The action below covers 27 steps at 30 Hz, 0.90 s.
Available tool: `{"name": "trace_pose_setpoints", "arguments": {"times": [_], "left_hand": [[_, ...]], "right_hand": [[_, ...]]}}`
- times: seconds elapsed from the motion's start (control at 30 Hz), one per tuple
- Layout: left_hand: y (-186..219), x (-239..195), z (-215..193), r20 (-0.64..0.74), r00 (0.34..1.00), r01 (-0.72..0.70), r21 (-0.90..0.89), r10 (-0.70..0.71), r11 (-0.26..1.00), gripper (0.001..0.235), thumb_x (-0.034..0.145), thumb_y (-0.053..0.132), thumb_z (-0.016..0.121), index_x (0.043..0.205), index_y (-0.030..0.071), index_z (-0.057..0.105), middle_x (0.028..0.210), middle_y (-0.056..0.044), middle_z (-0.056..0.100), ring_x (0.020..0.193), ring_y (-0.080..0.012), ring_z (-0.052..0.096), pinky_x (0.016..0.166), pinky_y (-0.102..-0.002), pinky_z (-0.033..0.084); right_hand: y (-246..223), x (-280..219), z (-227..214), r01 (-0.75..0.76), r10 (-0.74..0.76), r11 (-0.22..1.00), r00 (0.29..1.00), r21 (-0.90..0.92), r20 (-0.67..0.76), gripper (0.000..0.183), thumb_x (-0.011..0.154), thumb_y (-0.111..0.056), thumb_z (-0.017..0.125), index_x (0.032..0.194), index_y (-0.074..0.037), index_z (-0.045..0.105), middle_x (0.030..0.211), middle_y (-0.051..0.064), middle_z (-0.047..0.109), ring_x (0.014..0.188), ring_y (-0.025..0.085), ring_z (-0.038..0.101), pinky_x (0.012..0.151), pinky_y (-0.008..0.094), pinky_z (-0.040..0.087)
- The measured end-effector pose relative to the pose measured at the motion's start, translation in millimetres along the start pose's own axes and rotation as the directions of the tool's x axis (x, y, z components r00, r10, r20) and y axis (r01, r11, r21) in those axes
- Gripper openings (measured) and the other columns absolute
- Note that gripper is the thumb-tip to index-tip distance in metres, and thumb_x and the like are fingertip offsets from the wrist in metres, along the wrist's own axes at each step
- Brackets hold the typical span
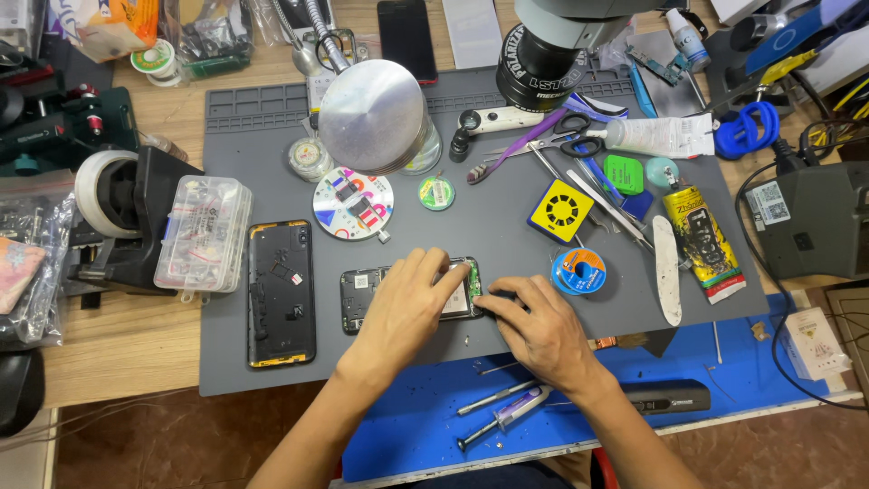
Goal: The person uses a blue and yellow plastic tool to manipulate a small green circuit board. They then use a metal probe to touch the board and later place the board onto a disassembled smartphone chassis, adjusting its position with their fingers.
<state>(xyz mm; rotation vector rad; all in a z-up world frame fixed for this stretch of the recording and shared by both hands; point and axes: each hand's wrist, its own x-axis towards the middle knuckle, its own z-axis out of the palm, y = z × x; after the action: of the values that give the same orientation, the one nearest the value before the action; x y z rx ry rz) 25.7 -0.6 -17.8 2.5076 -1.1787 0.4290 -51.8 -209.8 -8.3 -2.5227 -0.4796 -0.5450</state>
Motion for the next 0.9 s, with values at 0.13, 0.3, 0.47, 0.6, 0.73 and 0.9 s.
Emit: {"name": "trace_pose_setpoints", "arguments": {"times": [0.13,0.3,0.47,0.6,0.73,0.9], "left_hand": [[-6,2,-4,0.011,0.998,-0.064,0.029,0.063,0.998,0.031,0.092,0.002,0.067,0.121,0.015,0.068,0.099,-0.005,0.053,0.08,-0.0224,0.052,0.066,-0.035,0.044],[-12,5,-8,0.028,0.988,-0.151,0.05,0.15,0.987,0.03,0.095,0.004,0.063,0.123,0.014,0.067,0.098,-0.006,0.052,0.08,-0.0231,0.052,0.066,-0.035,0.042],[-15,8,-6,0.026,0.98,-0.2,0.087,0.199,0.976,0.028,0.097,0.005,0.061,0.123,0.015,0.066,0.097,-0.005,0.052,0.08,-0.0227,0.052,0.067,-0.035,0.042],[-17,8,-7,0.031,0.97,-0.243,0.122,0.241,0.962,0.027,0.096,0.007,0.062,0.122,0.014,0.067,0.095,-0.005,0.053,0.08,-0.0225,0.052,0.068,-0.035,0.042],[-14,9,-10,0.052,0.962,-0.272,0.133,0.268,0.953,0.023,0.098,0.009,0.06,0.119,0.012,0.067,0.096,-0.007,0.053,0.082,-0.0245,0.053,0.069,-0.036,0.042],[-10,7,-15,0.086,0.952,-0.304,0.194,0.292,0.933,0.019,0.099,0.009,0.06,0.116,0.01,0.069,0.106,-0.011,0.057,0.086,-0.0258,0.055,0.072,-0.037,0.043]], "right_hand": [[6,1,2,-0.018,0.021,0.997,0.999,0.078,-0.042,0.021,0.101,-0.01,0.06,0.115,-0.016,0.076,0.108,0.002,0.072,0.089,0.023,0.068,0.081,0.034,0.059],[5,4,4,0.004,-0.001,0.999,0.998,0.042,-0.058,0.02,0.1,-0.009,0.061,0.114,-0.012,0.075,0.108,0.006,0.07,0.081,0.026,0.064,0.073,0.037,0.058],[5,3,5,0.02,-0.018,1.0,0.998,0.02,-0.068,0.021,0.099,-0.009,0.062,0.116,-0.011,0.075,0.108,0.007,0.069,0.08,0.026,0.063,0.072,0.037,0.058],[4,4,5,0.022,-0.02,0.999,0.996,0.032,-0.087,0.02,0.1,-0.01,0.062,0.115,-0.009,0.076,0.108,0.008,0.07,0.082,0.026,0.066,0.072,0.037,0.058],[5,2,5,0.001,0.003,0.999,0.997,0.054,-0.072,0.02,0.1,-0.008,0.063,0.115,-0.008,0.076,0.107,0.008,0.071,0.086,0.027,0.068,0.076,0.038,0.058],[6,0,6,-0.029,0.034,0.997,0.997,0.07,-0.076,0.02,0.1,-0.007,0.063,0.115,-0.009,0.076,0.108,0.007,0.071,0.091,0.027,0.069,0.079,0.037,0.058]]}}
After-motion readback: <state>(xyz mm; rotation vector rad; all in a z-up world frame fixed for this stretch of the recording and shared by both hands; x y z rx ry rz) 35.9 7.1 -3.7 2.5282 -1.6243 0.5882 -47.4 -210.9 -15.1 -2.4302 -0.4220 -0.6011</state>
